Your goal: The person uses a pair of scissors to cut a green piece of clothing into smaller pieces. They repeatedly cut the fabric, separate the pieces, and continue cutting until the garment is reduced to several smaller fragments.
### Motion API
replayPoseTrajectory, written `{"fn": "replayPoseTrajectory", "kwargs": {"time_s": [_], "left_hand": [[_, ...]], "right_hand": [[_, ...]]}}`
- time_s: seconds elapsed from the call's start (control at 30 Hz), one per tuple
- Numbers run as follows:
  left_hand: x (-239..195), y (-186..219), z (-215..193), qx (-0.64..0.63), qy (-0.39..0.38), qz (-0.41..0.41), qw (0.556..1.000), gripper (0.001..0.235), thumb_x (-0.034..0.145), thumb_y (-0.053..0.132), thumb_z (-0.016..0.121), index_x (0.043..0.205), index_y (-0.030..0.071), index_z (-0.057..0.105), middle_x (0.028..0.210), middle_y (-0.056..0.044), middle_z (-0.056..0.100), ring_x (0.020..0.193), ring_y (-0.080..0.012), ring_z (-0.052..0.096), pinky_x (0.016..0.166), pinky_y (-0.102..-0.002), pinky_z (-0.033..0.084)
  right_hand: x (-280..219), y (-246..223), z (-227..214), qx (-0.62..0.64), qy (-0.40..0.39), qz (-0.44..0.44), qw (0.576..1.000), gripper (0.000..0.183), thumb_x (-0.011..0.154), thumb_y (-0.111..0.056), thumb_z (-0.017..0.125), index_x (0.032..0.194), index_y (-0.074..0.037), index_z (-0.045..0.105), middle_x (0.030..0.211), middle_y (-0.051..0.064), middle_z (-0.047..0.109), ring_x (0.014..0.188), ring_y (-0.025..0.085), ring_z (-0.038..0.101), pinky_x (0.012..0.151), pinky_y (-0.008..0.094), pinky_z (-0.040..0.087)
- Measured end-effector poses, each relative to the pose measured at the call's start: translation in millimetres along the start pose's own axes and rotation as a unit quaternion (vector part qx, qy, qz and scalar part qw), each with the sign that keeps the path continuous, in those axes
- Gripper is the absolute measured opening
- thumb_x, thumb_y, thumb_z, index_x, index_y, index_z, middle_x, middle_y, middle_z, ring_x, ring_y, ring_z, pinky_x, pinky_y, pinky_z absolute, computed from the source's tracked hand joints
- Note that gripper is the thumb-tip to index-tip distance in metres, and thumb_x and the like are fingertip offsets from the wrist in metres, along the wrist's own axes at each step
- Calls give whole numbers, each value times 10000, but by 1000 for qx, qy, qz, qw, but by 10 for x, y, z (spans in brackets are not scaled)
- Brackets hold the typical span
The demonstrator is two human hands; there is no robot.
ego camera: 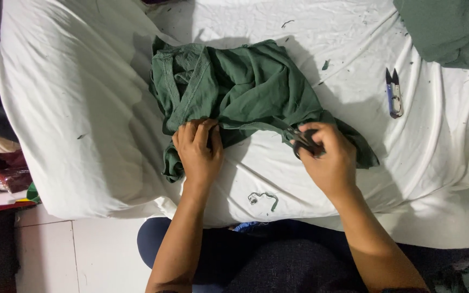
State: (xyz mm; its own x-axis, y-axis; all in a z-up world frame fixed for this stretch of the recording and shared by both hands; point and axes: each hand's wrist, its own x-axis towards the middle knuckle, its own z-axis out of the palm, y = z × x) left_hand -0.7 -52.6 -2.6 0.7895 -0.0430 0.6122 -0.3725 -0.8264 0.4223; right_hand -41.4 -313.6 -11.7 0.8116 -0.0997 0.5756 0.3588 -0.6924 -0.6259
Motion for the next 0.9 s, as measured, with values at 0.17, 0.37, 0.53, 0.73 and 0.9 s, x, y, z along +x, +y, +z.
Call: {"fn": "replayPoseTrajectory", "kwargs": {"time_s": [0.17, 0.37, 0.53, 0.73, 0.9], "left_hand": [[-7, 20, -25, -1, -6, 6, 1000, 74, 920, 66, 717, 959, 127, 701, 859, -25, 590, 844, -244, 588, 855, -384, 391], [-33, -30, 6, -1, -12, -8, 1000, 96, 896, 59, 733, 956, 126, 699, 872, -29, 606, 879, -261, 609, 877, -403, 398], [9, 36, -20, -5, -5, -7, 1000, 109, 895, 32, 716, 964, 112, 690, 863, -43, 574, 866, -268, 586, 868, -400, 388], [-1, 110, -8, -37, 9, 40, 998, 222, 869, 12, 668, 1065, 115, 666, 1003, -76, 558, 981, -311, 559, 882, -424, 382], [-571, -61, 351, -116, -49, 91, 988, 140, 846, 192, 692, 965, 123, 720, 827, -91, 586, 747, -325, 590, 696, -432, 477]], "right_hand": [[-54, 62, 214, -9, -5, 97, 995, 328, 719, 45, 800, 822, -94, 521, 769, 102, 705, 683, 304, 714, 572, 366, 550], [-228, -40, 93, 363, 107, 260, 888, 388, 804, 179, 747, 908, -58, 458, 904, 157, 689, 778, 176, 688, 627, 263, 538], [-393, 36, -203, 436, 117, 303, 840, 329, 784, 81, 789, 904, -78, 527, 763, 109, 624, 536, 104, 563, 478, 209, 435], [-322, -288, -531, 275, -504, 136, 807, 220, 596, 38, 810, 660, -33, 612, 518, 103, 643, 470, 241, 606, 484, 361, 503], [-553, 6, -272, 183, -120, 159, 963, 346, 661, 41, 821, 775, -77, 516, 832, 81, 753, 699, 197, 702, 623, 285, 509]]}}
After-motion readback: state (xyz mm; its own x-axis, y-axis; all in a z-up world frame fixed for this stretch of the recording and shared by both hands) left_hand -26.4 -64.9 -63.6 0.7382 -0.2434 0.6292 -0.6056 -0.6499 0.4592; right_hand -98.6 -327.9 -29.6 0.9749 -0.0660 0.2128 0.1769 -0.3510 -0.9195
